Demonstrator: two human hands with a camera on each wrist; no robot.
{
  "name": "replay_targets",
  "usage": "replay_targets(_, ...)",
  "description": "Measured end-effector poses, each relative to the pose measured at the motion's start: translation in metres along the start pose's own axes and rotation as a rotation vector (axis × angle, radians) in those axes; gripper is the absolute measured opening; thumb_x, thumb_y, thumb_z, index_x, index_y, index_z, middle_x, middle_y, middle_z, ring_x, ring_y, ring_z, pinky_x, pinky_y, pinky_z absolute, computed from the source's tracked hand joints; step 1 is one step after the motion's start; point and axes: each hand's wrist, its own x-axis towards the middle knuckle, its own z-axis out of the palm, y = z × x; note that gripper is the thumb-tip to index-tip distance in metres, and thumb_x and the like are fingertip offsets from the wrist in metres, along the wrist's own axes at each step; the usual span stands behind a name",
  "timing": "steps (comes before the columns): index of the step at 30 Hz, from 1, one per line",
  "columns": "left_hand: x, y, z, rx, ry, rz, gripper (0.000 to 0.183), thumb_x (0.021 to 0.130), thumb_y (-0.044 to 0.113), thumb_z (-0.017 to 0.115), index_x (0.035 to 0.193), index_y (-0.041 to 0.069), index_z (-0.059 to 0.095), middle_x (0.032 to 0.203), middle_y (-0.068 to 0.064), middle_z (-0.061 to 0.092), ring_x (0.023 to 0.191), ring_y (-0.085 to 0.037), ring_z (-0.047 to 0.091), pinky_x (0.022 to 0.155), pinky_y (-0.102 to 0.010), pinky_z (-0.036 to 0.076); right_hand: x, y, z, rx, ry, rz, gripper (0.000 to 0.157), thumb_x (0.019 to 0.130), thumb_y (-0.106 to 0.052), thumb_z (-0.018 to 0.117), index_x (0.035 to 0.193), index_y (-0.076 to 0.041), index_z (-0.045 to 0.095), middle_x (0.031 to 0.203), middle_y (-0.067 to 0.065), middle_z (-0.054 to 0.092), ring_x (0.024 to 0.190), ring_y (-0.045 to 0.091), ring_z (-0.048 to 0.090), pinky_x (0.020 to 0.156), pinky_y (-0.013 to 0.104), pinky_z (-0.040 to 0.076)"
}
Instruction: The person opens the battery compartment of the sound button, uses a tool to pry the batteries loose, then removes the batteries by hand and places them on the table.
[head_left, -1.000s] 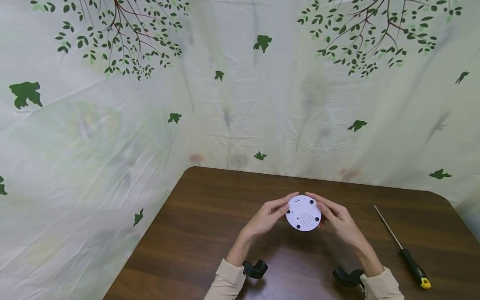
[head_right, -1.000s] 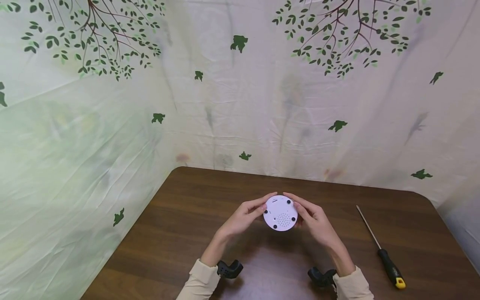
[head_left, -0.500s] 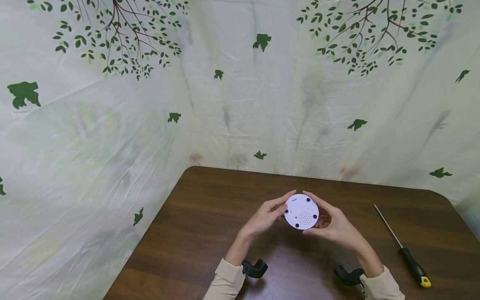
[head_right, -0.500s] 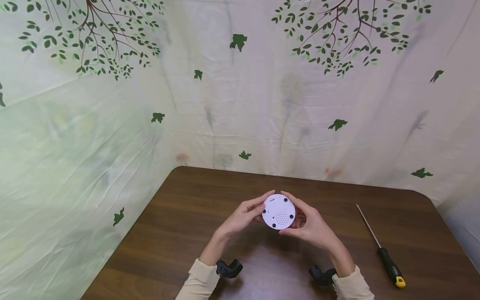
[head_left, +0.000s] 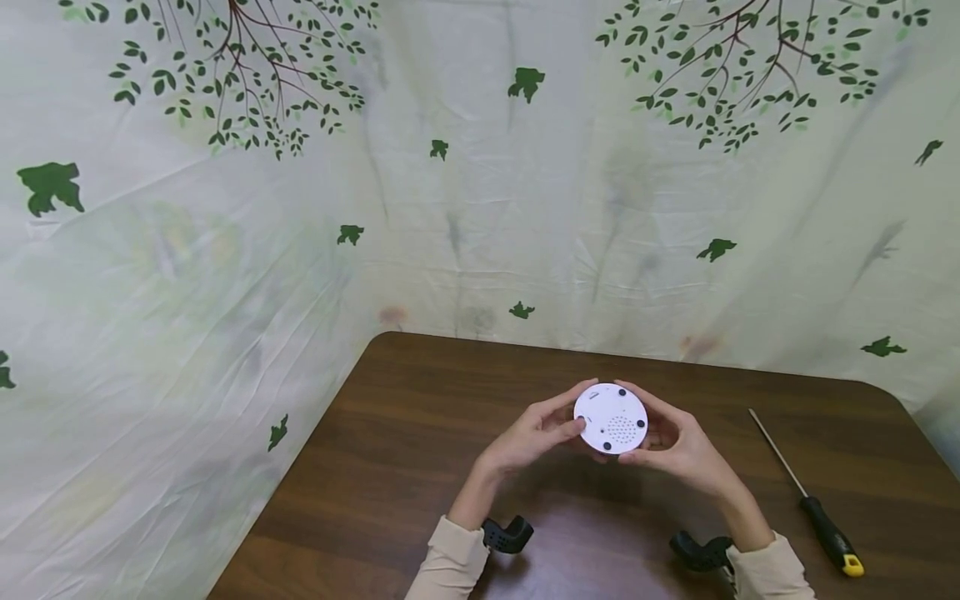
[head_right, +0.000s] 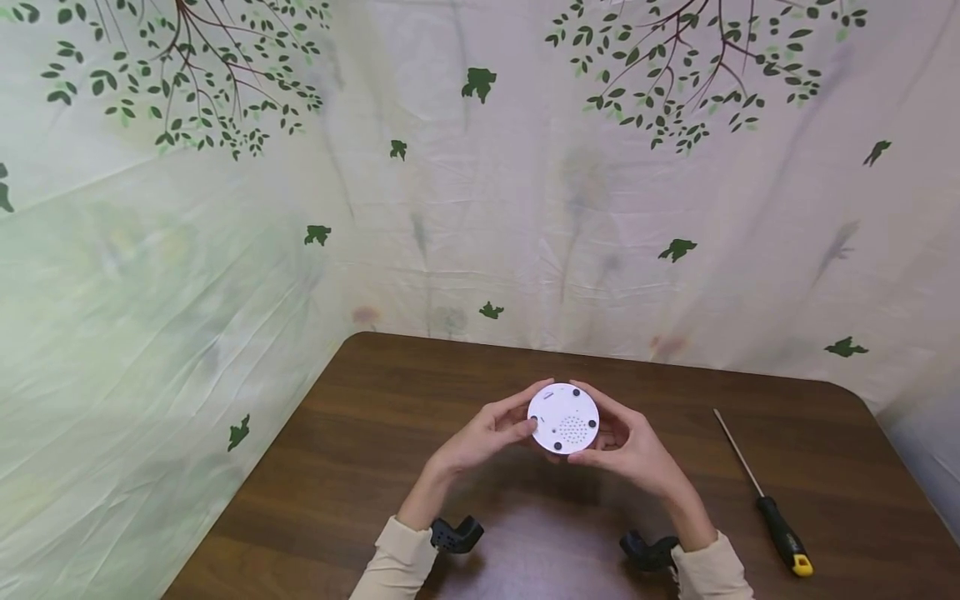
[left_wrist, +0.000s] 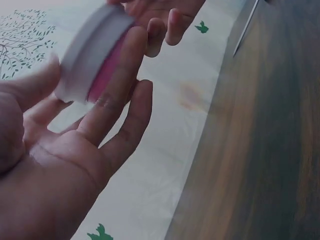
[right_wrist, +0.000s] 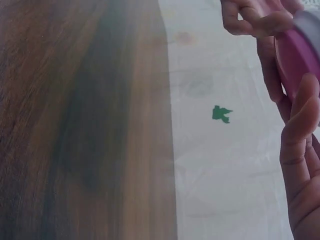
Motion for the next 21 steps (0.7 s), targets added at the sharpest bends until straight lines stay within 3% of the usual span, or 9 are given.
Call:
replay_targets(3,0.000,0.001,0.000,0.019,-0.036,0.020,0.067,0.103,0.002,0.059,0.164,0.016,0.032,0.166,-0.012,0.038,0.121,-0.010,0.061,0.105,-0.039,0.055,-0.002,0.002,-0.004,0.032,-0.022,0.011,0.093,0.078,0.011,0.083,0.159,-0.005,0.039,0.150,-0.012,0.054,0.095,0.006,0.069,0.072,0.027,0.062)
replay_targets(9,0.000,0.001,0.003,0.078,-0.040,0.035,0.078,0.095,-0.006,0.068,0.162,0.014,0.035,0.163,-0.014,0.043,0.130,-0.019,0.063,0.099,-0.028,0.056,-0.003,0.004,-0.010,0.065,-0.078,-0.025,0.085,0.081,0.016,0.077,0.156,0.005,0.037,0.151,-0.012,0.056,0.107,0.003,0.064,0.076,0.024,0.060)
replay_targets(17,0.001,-0.001,0.006,0.074,-0.085,0.016,0.087,0.088,-0.013,0.073,0.162,0.018,0.037,0.159,-0.015,0.048,0.111,-0.007,0.068,0.092,-0.026,0.058,-0.004,0.003,-0.013,0.248,-0.248,-0.040,0.079,0.089,0.015,0.068,0.157,0.011,0.030,0.158,-0.002,0.051,0.125,0.005,0.058,0.091,0.025,0.059)
replay_targets(21,0.001,0.000,0.008,0.073,-0.049,0.016,0.086,0.089,-0.011,0.073,0.162,0.015,0.037,0.159,-0.017,0.048,0.112,-0.006,0.067,0.092,-0.025,0.058,-0.004,0.000,-0.012,0.211,-0.225,-0.037,0.076,0.093,0.013,0.065,0.160,0.006,0.029,0.163,-0.001,0.045,0.130,0.004,0.056,0.095,0.023,0.057)
